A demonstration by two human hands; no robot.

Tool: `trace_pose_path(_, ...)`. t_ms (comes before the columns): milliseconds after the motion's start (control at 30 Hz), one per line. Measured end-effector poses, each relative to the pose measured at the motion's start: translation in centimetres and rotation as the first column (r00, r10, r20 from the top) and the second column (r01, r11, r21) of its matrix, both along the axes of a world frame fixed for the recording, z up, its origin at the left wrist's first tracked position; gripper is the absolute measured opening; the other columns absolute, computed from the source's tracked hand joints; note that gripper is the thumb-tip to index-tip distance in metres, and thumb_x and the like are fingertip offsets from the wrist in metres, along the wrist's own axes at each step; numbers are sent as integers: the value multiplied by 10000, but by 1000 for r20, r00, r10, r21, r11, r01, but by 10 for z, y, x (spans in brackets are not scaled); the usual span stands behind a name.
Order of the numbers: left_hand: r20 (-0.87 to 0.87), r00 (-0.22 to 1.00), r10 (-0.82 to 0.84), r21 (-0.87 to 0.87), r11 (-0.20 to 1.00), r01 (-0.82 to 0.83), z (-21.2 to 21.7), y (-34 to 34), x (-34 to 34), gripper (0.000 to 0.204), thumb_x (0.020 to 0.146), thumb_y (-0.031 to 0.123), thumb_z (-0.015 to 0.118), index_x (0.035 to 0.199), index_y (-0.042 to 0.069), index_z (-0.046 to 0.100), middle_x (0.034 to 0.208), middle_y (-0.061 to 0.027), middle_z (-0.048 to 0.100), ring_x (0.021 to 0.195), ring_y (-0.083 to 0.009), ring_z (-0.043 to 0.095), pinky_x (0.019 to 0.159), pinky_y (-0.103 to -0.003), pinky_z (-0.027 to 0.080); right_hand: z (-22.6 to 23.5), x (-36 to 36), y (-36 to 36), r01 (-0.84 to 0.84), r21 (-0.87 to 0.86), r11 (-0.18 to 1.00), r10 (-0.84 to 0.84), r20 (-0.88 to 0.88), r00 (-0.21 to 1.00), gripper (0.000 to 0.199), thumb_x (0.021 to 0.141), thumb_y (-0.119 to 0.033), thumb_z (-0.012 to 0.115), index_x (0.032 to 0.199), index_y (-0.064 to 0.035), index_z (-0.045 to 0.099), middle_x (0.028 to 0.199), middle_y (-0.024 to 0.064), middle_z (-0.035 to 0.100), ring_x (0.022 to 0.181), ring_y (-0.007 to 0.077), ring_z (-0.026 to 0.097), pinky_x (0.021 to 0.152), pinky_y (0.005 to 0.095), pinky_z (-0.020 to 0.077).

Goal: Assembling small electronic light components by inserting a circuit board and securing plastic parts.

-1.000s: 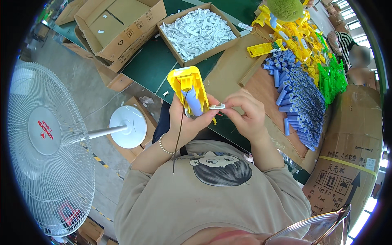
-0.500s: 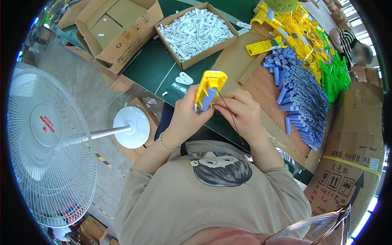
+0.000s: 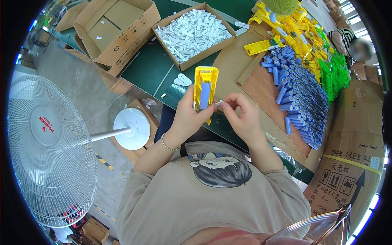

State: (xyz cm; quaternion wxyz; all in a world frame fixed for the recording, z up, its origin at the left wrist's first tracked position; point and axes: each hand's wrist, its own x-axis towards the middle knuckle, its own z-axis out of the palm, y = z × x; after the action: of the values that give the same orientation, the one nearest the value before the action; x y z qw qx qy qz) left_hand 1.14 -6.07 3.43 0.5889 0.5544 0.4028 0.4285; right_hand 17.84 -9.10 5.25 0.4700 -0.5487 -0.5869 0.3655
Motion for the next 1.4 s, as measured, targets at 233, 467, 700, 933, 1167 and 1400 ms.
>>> trace_pose_path(233,-139,987,-86,16,996,89,-9,-2,0,476,781,130,704,1174,9,463,971,-162,646,914,-237,659,770,-327,501,19,22,12,-232,-121,965,260,547,796,207,804,-211,657,744,-23,594,661,139,619,595,288,604,532,370,454)
trace_pose_path(467,-15,987,-160,-121,980,157,-17,-5,5,404,885,87,580,1239,8,403,1027,-94,585,899,-123,599,798,-277,493,9,32,16,-146,-243,959,186,147,972,200,846,-159,652,733,2,616,595,27,570,553,100,542,504,259,400)
trace_pose_path(700,-53,963,-264,-147,956,254,-12,-14,12,349,923,152,550,1198,-2,400,963,-118,591,775,-159,646,699,-281,516,-6,16,24,-2,-160,987,-40,-264,964,233,891,-136,617,713,14,614,592,-37,520,536,42,428,477,233,332)
trace_pose_path(933,-13,928,-373,-178,914,365,-12,-9,1,310,927,174,546,1154,4,419,905,-101,593,769,-155,646,692,-293,518,28,34,34,90,-394,915,153,544,825,240,841,-218,661,836,21,651,608,85,532,575,56,470,502,262,385)
trace_pose_path(1167,390,813,-432,-172,833,526,-32,8,-8,432,933,173,507,1300,-16,380,1131,-131,554,1002,-179,562,873,-325,450,17,59,68,-370,-239,898,405,115,907,244,827,-173,643,970,24,643,734,53,632,614,101,549,562,271,452)
trace_pose_path(1400,-345,876,336,698,716,0,-63,11,-23,565,734,154,670,1229,-15,454,1201,-208,514,1109,-400,479,960,-446,389,17,68,236,159,-362,919,-340,-519,784,246,852,-23,549,1082,61,521,1002,161,592,913,267,626,832,396,529)
